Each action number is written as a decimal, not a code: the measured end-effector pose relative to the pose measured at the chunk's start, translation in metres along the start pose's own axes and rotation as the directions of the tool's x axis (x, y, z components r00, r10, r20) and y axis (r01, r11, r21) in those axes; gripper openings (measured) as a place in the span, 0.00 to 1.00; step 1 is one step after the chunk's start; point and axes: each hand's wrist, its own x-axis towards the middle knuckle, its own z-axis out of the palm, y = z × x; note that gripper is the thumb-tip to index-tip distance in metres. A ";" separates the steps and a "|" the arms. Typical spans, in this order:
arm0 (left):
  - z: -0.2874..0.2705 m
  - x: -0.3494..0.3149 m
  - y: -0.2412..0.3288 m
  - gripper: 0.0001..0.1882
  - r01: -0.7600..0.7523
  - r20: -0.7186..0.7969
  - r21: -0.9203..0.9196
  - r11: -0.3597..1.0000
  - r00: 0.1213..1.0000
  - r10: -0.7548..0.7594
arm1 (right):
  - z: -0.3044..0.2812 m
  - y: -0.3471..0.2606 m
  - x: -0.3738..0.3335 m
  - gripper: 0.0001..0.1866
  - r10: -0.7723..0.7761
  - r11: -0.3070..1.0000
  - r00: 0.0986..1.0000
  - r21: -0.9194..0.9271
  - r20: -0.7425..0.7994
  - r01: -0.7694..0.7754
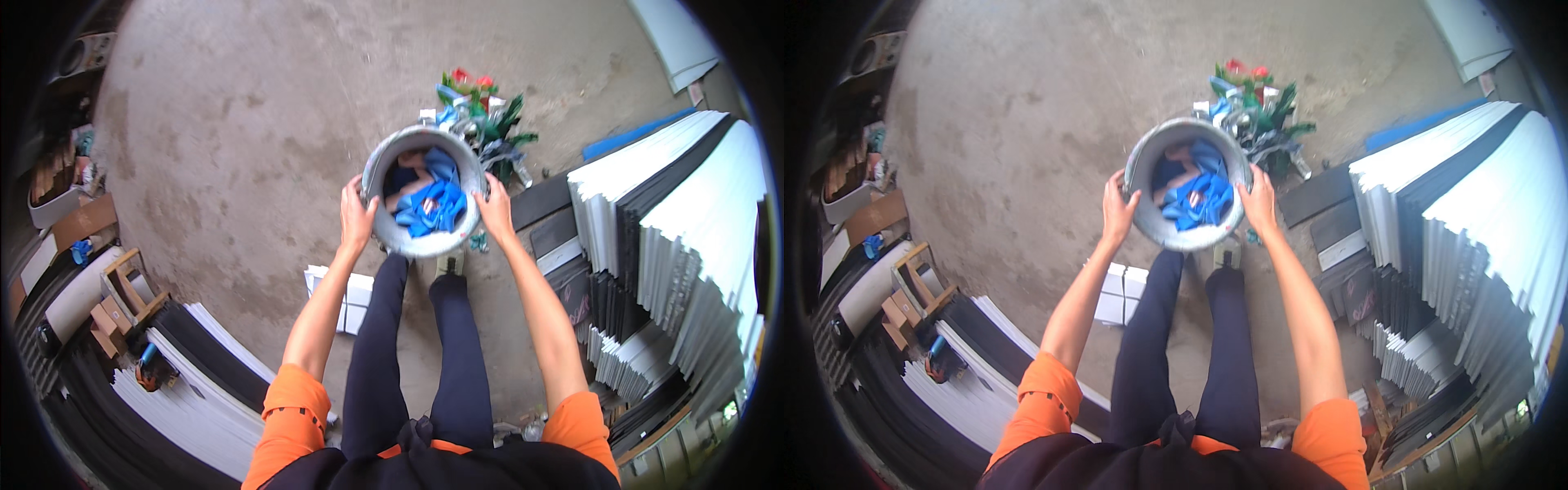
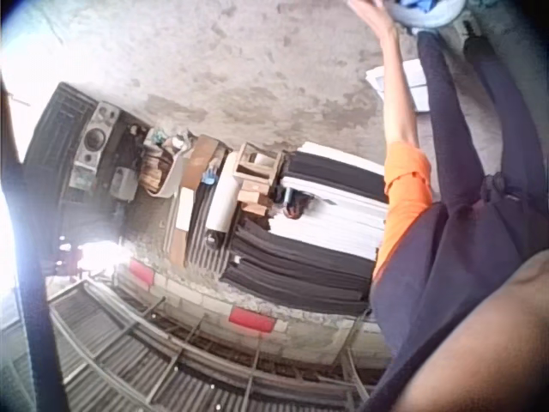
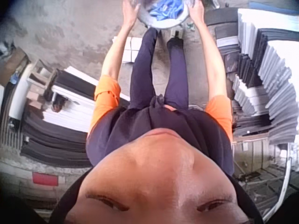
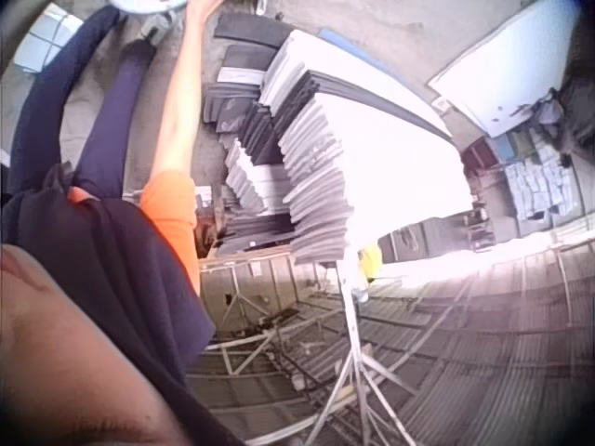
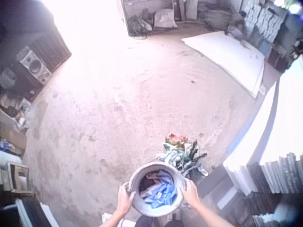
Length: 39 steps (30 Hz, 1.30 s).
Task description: The person repeatedly picks up rectangular printing frames from a floor pile and stacks them onto a vertical rack. They handle the frames one by one, walking back and forth between the floor and the rack. Later, the person moves a bucket and a large white sack within the workshop.
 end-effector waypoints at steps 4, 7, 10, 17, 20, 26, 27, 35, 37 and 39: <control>-0.081 -0.037 0.102 0.21 -0.131 -0.100 0.021 0.991 0.986 0.132 | -0.081 -0.082 -0.041 0.27 -0.134 0.990 0.987 0.033 -0.086 0.138; -0.130 -0.057 0.169 0.19 -0.215 -0.132 0.070 0.974 0.966 0.223 | -0.143 -0.135 -0.064 0.25 -0.201 0.979 0.966 0.010 -0.164 0.205; -0.168 -0.072 0.248 0.18 -0.238 -0.131 -0.043 0.970 0.964 0.231 | -0.216 -0.189 -0.095 0.24 -0.227 0.972 0.932 -0.007 -0.283 0.235; -0.145 -0.077 0.360 0.17 -0.517 0.014 -0.177 0.838 0.850 0.527 | -0.309 -0.199 -0.197 0.23 -0.068 0.998 0.740 -0.049 -0.669 0.047; -0.123 -0.111 0.398 0.19 -0.557 0.234 -0.304 0.773 0.743 0.627 | -0.327 -0.186 -0.268 0.28 0.044 0.998 0.692 -0.006 -0.721 -0.070; -0.091 -0.251 0.449 0.20 -0.790 0.478 -0.240 0.565 0.410 0.777 | -0.328 -0.156 -0.445 0.29 0.237 0.941 0.478 0.077 -0.846 -0.331; -0.086 -0.281 0.455 0.20 -0.799 0.533 -0.238 0.552 0.367 0.762 | -0.323 -0.147 -0.478 0.28 0.239 0.933 0.420 0.086 -0.875 -0.350; 0.002 -0.541 0.450 0.21 -0.783 0.548 -0.579 0.228 -0.167 0.820 | -0.302 -0.078 -0.760 0.25 0.366 0.797 -0.084 0.359 -0.927 -0.486; 0.022 -0.604 0.448 0.22 -0.760 0.566 -0.606 0.234 -0.205 0.798 | -0.300 -0.065 -0.815 0.24 0.387 0.762 -0.171 0.419 -0.906 -0.494; 0.039 -0.660 0.446 0.21 -0.753 0.580 -0.611 0.246 -0.214 0.786 | -0.302 -0.052 -0.861 0.23 0.400 0.735 -0.234 0.463 -0.886 -0.495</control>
